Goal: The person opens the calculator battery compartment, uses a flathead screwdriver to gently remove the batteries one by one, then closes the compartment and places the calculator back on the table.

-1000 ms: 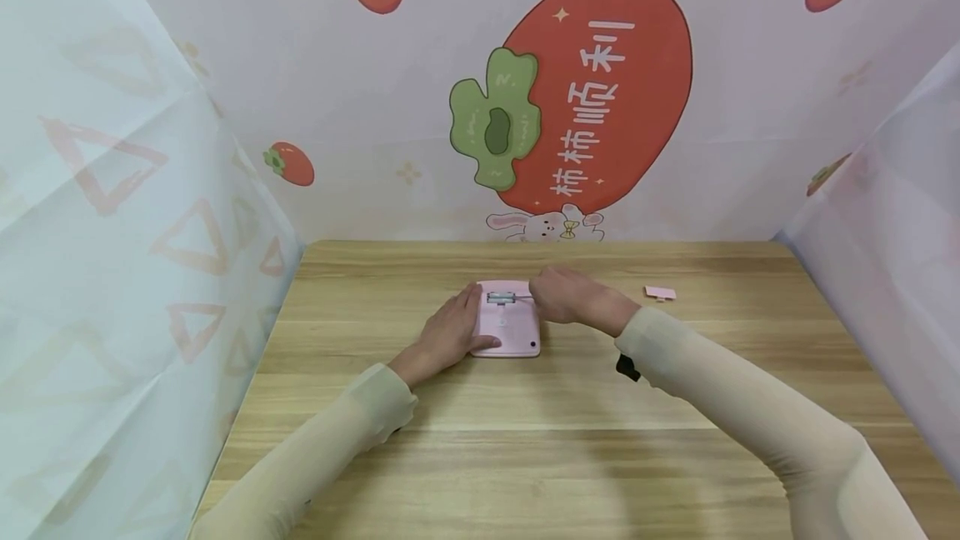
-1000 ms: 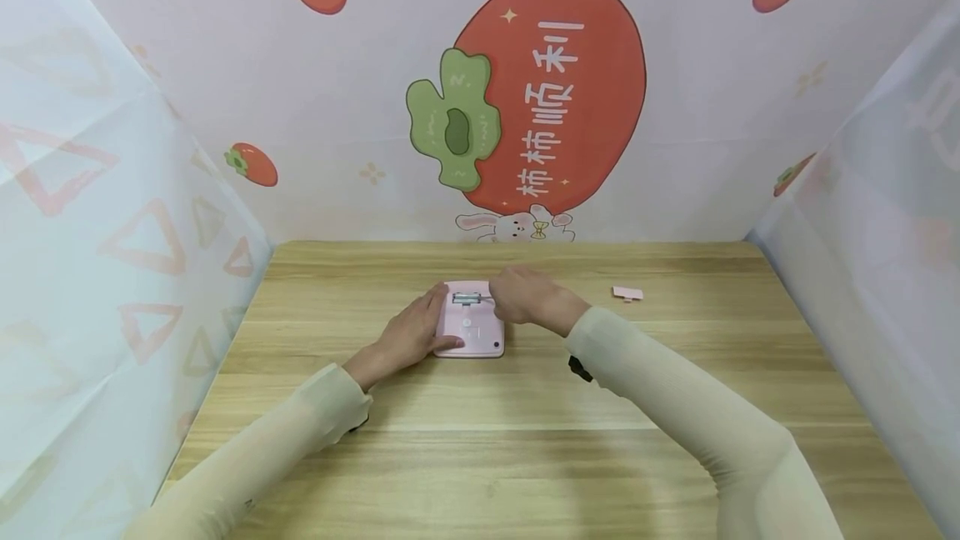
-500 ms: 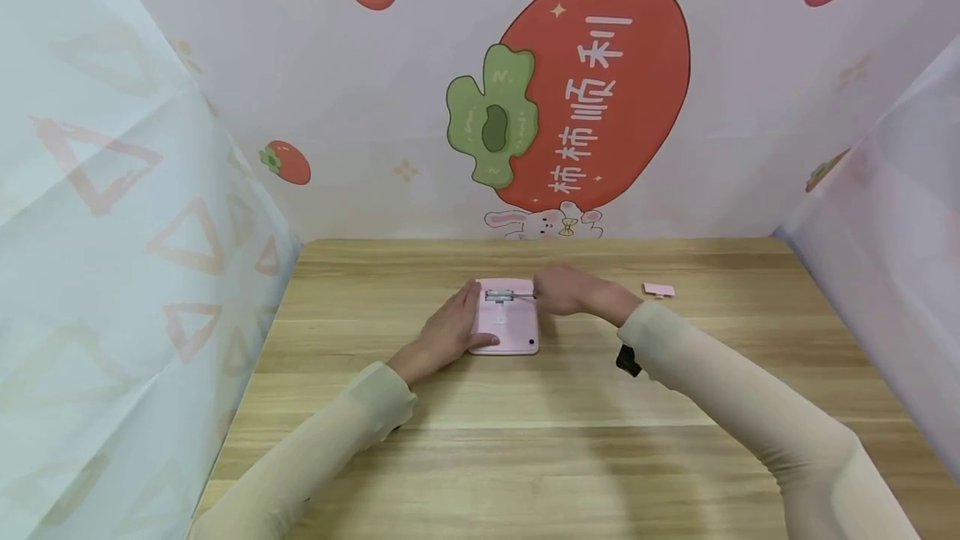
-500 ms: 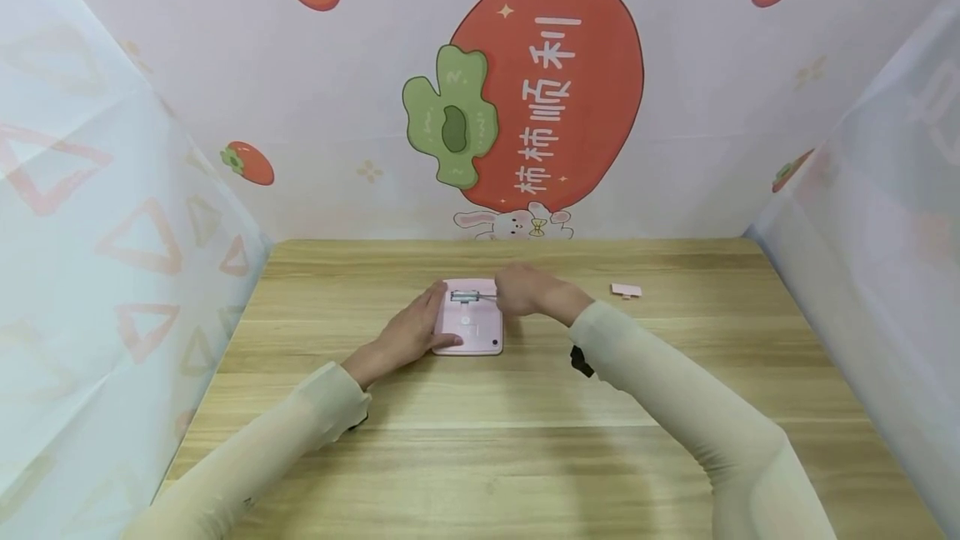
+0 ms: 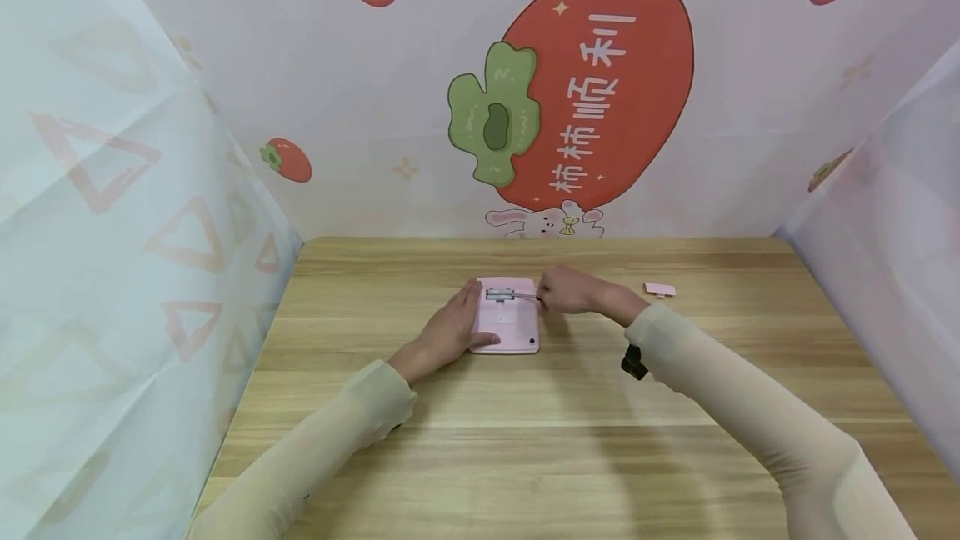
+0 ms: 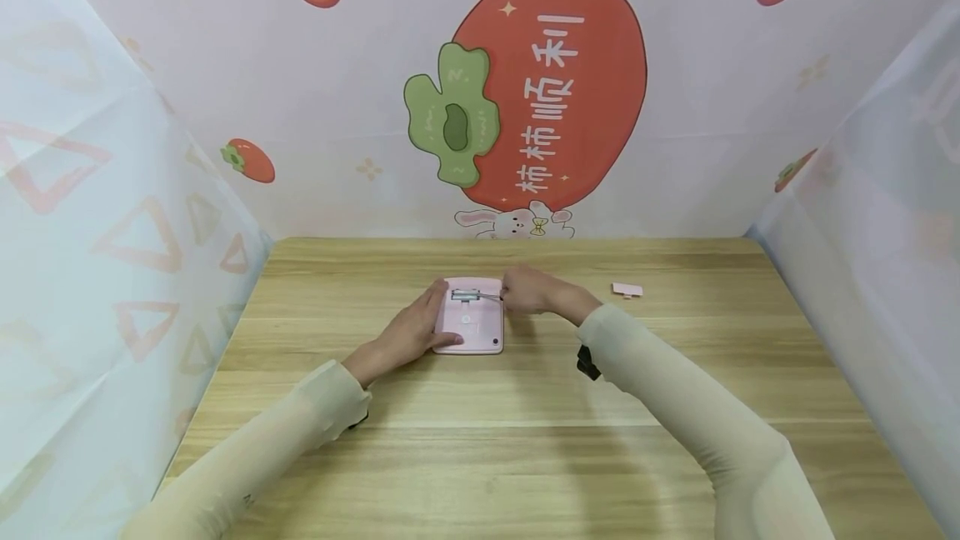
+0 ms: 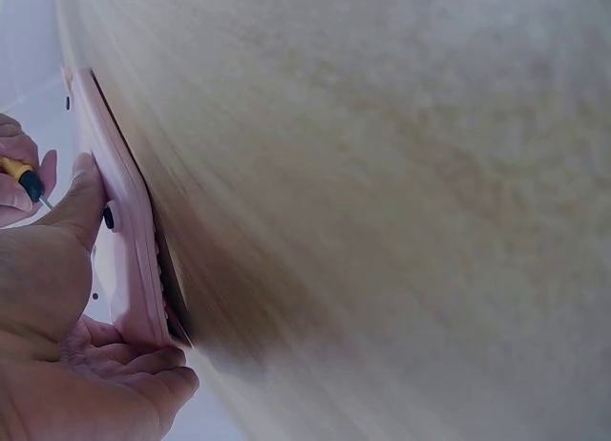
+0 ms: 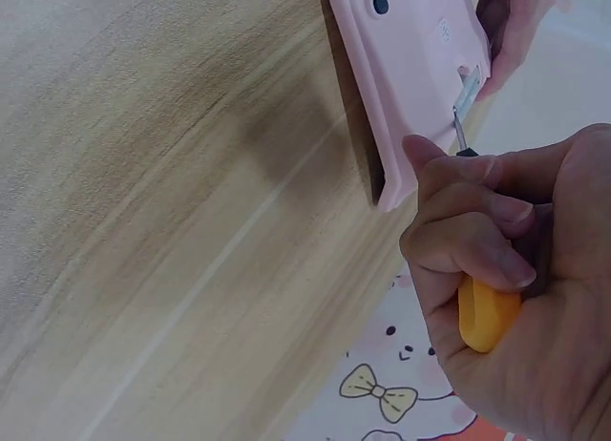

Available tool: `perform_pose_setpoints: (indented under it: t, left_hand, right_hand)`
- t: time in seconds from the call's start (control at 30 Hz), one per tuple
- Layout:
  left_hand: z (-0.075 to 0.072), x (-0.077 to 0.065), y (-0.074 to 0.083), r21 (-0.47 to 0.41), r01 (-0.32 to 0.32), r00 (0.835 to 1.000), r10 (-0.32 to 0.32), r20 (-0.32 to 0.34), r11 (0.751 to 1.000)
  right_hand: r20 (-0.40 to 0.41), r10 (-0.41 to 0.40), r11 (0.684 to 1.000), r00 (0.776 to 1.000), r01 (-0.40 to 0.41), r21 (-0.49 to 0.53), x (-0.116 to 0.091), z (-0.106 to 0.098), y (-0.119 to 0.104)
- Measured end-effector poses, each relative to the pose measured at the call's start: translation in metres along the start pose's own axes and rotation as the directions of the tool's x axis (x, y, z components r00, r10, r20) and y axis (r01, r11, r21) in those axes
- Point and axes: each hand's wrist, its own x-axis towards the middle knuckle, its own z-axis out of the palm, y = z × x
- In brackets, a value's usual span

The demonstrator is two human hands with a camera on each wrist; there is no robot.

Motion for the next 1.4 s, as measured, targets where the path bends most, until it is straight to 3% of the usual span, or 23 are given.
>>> perform_pose_setpoints:
  t: [0.23, 0.5, 1.03, 1.4]
  left_hand:
    - [0.000, 0.000, 0.001, -0.002, 0.001, 1.000, -0.001, 0.000, 1.000]
    - [0.002, 0.001, -0.001, 0.012, 0.017, 1.000, -0.018, 0.004, 1.000]
    - [0.001, 0.000, -0.001, 0.013, 0.020, 1.000, -0.020, -0.001, 1.000]
    - [0.003, 0.002, -0.001, 0.023, 0.020, 1.000, -0.020, 0.004, 1.000]
  right_hand:
    - [0.014, 0.032, 0.995, 0.999, -0.033, 0.097, -0.002, 0.003, 0.004]
    - [-0.006, 0.009, 0.996, 1.000, -0.009, -0.090, -0.003, -0.007, -0.014]
    - [0.018, 0.001, 0.979, 1.000, 0.003, -0.202, -0.003, -0.018, -0.029]
    - [0.067, 0.067, 0.948, 0.996, -0.042, -0.315, 0.005, -0.024, -0.041]
